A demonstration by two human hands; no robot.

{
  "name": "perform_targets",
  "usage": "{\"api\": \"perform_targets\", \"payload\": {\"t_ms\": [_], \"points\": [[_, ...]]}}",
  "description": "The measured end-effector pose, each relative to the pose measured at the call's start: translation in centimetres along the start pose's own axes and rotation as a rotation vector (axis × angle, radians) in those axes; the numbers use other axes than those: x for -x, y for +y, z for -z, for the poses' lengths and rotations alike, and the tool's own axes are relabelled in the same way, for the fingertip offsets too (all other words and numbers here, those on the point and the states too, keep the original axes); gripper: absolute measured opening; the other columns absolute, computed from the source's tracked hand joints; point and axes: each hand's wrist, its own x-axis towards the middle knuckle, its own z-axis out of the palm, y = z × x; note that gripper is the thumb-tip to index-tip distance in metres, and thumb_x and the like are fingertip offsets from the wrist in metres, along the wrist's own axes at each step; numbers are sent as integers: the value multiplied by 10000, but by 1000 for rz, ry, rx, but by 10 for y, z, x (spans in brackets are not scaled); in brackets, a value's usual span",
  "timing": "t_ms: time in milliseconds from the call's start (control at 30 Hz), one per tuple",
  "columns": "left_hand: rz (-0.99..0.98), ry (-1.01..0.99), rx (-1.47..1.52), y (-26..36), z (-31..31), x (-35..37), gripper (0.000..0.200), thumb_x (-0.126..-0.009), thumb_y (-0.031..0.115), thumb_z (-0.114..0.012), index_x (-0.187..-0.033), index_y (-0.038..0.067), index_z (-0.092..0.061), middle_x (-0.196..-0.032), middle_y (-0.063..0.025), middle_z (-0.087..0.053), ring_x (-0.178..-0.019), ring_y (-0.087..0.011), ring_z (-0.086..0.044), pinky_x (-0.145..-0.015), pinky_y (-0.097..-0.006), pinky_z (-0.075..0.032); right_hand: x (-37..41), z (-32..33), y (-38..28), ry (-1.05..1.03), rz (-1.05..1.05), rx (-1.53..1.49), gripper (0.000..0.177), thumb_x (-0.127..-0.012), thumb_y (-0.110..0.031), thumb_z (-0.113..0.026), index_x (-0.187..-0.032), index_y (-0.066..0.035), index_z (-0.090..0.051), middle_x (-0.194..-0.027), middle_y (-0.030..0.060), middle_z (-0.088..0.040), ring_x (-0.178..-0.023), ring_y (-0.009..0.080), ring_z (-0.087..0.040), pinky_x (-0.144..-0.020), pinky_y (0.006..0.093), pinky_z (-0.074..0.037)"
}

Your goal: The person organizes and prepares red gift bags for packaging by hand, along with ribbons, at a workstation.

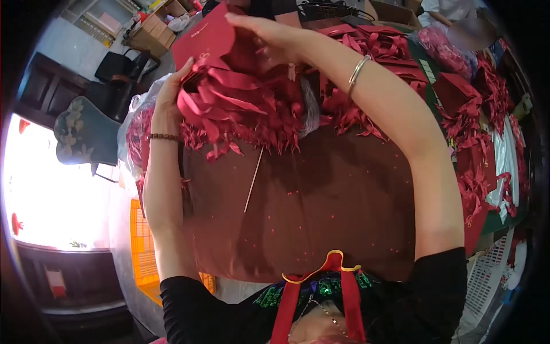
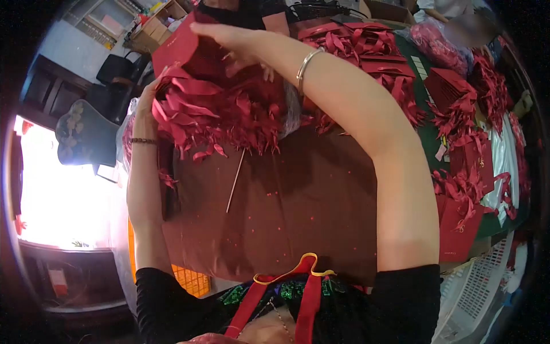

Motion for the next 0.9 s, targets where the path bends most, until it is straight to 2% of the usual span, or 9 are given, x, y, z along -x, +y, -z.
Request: {"api": "perform_targets", "payload": {"t_ms": [67, 200, 267, 300, 367, 400, 433, 500, 900], "points": [[-28, 54, -20, -1, -8, -5, 225, -856, 191, -595, -990, 11, -610, -959, -125, -650, -819, -224, -648, -736, -338, -545, -21, 31, -8, -82, -70, 178, 768, -748, -509, -636, -1299, -38, -382, -1195, 173, -534, -1044, 372, -550, -834, 484, -465], [-27, -2, 30, -3, 6, -16, 230, -851, 174, -599, -1008, 7, -607, -964, -121, -650, -835, -217, -645, -756, -348, -543, -88, 89, 56, -80, -55, 515, 603, -828, -362, -564, -1304, -35, -389, -1099, 183, -574, -896, 377, -616, -722, 455, -519], [8, 65, 6, -5, 9, -26, 232, -847, 176, -604, -1009, 10, -607, -963, -118, -650, -831, -220, -644, -758, -353, -542, -151, 128, 116, -1230, 501, -194, 403, -845, -167, -459, -1218, -22, -503, -879, 131, -617, -684, 258, -653, -583, 351, -543], [93, -56, -21, 0, 13, -34, 235, -851, 182, -596, -1014, 14, -608, -980, -115, -647, -846, -224, -639, -770, -366, -536, -109, 126, 101, -1231, 500, -201, 403, -845, -167, -459, -1218, -22, -503, -879, 131, -617, -684, 258, -653, -583, 351, -543], [97, -12, 2, -5, 16, -57, 241, -859, 183, -584, -1029, 13, -601, -1002, -118, -641, -867, -227, -634, -787, -373, -530, -25, 78, 55, -37, 106, 506, 336, -798, -325, -548, -1091, -173, -613, -852, 131, -654, -816, 307, -632, -728, 493, -497], [94, 24, 29, -10, 13, -64, 248, -867, 183, -571, -1045, 11, -595, -1025, -120, -634, -888, -230, -628, -804, -380, -523, -27, 78, 59, -37, 108, 504, 336, -798, -325, -548, -1091, -173, -613, -852, 131, -654, -816, 307, -632, -728, 493, -497], [124, -192, 100, -12, 6, -66, 263, -884, 183, -546, -1079, 9, -576, -1065, -129, -617, -925, -243, -616, -833, -399, -509, -30, 77, 65, 19, 93, 465, 344, -804, -228, -496, -1115, -117, -593, -841, 124, -640, -751, 270, -633, -668, 422, -510], [129, -149, 89, -16, 16, -80, 268, -885, 180, -544, -1090, 9, -569, -1072, -132, -613, -930, -247, -614, -839, -402, -505, -36, 79, 77, 130, 59, 384, 384, -815, -34, -392, -1163, -6, -553, -817, 108, -611, -621, 196, -634, -547, 280, -537], [233, 165, -185, -8, 6, -92, 250, -891, 188, -540, -1069, 15, -567, -1052, -127, -619, -920, -223, -616, -849, -381, -505, -31, 68, 103, 248, 279, 363, 309, -822, -63, -455, -1081, 37, -592, -940, 93, -622, -796, 177, -596, -699, 283, -477]]}}
